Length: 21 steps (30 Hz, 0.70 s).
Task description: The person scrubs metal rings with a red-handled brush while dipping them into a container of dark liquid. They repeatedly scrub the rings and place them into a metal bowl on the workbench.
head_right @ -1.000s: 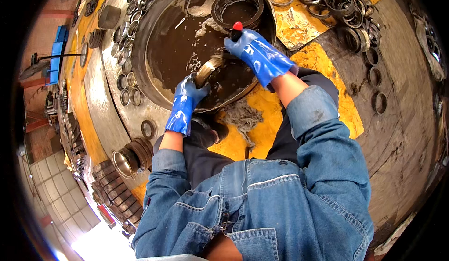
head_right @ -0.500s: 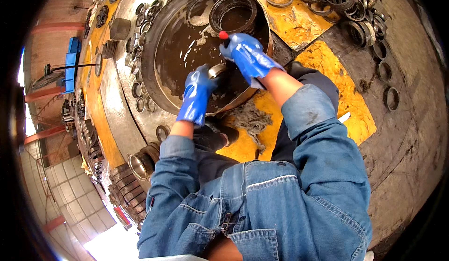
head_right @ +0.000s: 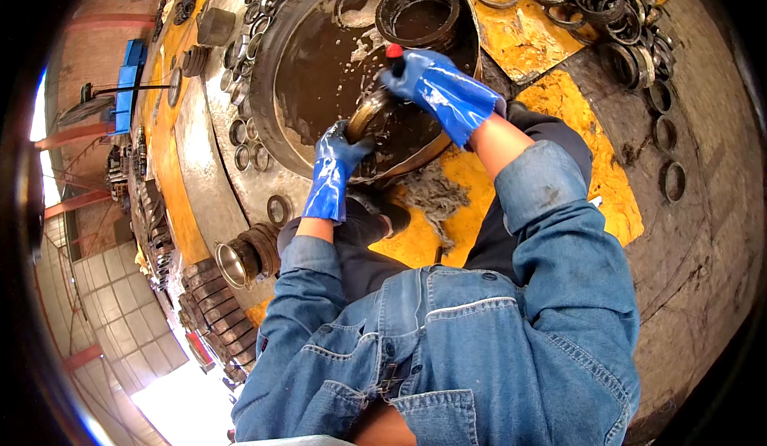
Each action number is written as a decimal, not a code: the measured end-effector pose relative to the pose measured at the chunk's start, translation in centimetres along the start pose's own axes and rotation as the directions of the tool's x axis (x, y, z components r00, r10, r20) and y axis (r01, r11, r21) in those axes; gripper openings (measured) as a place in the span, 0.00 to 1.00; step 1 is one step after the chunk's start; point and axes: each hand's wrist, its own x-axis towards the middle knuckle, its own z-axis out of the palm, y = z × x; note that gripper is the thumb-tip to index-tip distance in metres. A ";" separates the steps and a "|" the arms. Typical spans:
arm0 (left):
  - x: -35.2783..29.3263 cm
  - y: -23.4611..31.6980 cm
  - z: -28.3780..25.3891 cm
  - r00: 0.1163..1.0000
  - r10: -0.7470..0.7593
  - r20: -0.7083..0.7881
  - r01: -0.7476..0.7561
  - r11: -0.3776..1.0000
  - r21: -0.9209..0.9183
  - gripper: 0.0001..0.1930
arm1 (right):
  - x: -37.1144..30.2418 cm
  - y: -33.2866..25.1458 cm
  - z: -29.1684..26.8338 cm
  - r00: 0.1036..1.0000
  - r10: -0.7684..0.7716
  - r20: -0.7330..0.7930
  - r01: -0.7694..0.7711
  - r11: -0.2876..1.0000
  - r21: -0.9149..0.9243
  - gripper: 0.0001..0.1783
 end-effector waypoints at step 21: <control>2.6 -4.7 2.9 0.991 0.081 -0.106 -0.073 0.994 0.077 0.28 | -0.5 -5.6 1.1 0.961 -0.277 -0.004 0.269 0.929 0.254 0.20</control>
